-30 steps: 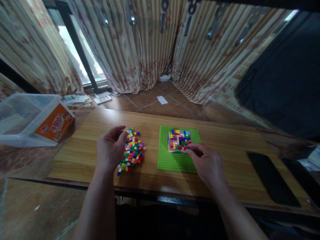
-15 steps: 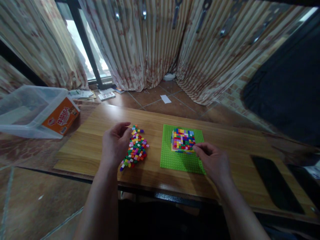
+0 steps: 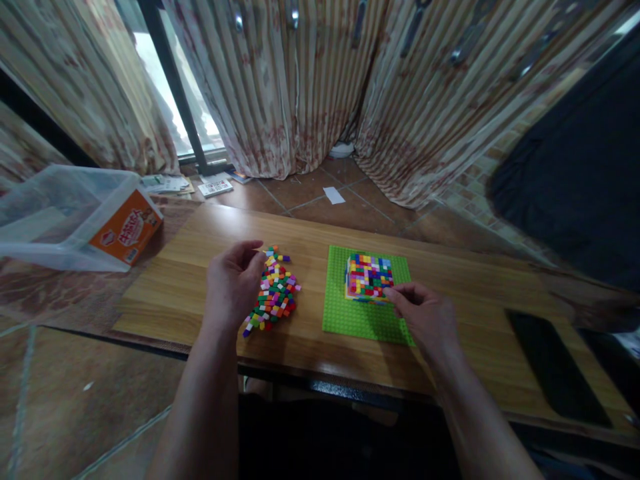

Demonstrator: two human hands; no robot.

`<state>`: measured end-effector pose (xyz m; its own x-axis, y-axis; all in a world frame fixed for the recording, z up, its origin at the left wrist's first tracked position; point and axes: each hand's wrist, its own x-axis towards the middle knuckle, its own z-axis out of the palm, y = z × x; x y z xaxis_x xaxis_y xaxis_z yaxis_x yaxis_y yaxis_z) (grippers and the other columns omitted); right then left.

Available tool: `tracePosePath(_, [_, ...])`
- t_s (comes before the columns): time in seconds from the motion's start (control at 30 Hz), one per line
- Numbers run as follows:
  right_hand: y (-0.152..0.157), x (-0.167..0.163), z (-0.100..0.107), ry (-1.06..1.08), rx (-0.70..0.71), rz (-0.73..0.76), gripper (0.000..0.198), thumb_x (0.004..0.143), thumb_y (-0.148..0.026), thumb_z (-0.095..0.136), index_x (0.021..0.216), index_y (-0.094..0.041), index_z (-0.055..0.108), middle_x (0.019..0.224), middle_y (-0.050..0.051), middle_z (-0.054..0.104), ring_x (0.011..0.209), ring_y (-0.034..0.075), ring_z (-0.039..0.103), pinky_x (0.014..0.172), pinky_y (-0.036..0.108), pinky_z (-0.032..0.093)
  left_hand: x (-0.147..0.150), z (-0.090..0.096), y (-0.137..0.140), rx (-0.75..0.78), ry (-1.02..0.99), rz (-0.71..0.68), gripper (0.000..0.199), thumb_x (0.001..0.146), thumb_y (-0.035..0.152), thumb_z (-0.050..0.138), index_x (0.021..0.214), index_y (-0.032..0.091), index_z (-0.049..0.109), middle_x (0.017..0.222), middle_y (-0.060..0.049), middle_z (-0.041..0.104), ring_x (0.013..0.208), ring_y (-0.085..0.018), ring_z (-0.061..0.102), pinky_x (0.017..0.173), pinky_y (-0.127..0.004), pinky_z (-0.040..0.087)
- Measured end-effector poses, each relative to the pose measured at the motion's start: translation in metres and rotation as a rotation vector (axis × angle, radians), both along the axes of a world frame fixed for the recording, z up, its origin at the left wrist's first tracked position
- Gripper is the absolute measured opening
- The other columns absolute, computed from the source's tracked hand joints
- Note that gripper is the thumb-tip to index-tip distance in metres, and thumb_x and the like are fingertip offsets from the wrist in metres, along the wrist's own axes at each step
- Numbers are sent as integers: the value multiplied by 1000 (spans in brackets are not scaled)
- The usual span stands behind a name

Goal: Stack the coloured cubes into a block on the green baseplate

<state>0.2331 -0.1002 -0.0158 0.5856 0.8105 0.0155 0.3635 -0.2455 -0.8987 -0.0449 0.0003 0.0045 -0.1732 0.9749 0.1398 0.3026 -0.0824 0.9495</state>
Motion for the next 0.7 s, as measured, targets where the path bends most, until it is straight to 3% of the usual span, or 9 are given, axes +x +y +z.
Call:
tracePosePath(0.3, [0, 4, 1, 2, -13, 54, 37, 67, -52, 77, 73, -16, 72, 57, 2, 66, 49, 15, 57, 48, 27, 42, -1, -1, 0, -16, -26, 16, 34, 73, 32, 70, 102, 15, 75, 73, -2, 72, 63, -14, 62, 60, -24, 46])
tracePosePath(0.4, [-2, -2, 9, -53, 68, 5, 32, 71, -49, 76, 72, -18, 71, 53, -1, 61, 49, 14, 55, 50, 26, 41, -3, -1, 0, -2, -49, 13, 34, 73, 31, 69, 102, 15, 75, 75, -2, 72, 63, -14, 62, 59, -23, 46])
tracePosePath(0.5, [-5, -20, 16, -74, 174, -9, 25, 74, -45, 74, 72, -20, 70, 63, 0, 66, 59, 15, 60, 59, 28, 48, -4, 0, 0, 6, -74, 12, 35, 72, 29, 68, 102, 13, 74, 74, -2, 71, 61, -13, 60, 58, -23, 45])
tracePosePath(0.57, [-8, -38, 18, -91, 209, 86, 22, 79, -43, 70, 74, -21, 70, 70, 1, 70, 66, 17, 64, 64, 30, 50, -4, 1, 0, 3, -80, 10, 34, 72, 28, 68, 102, 12, 74, 71, -1, 69, 60, -12, 59, 57, -23, 43])
tracePosePath(0.7, [-10, -79, 11, -175, 175, 450, 17, 88, -33, 61, 81, -23, 71, 80, 2, 72, 72, 18, 64, 68, 31, 51, -3, 3, -2, 9, -76, -3, 33, 74, 28, 66, 102, 11, 74, 70, -1, 68, 59, -12, 58, 57, -23, 43])
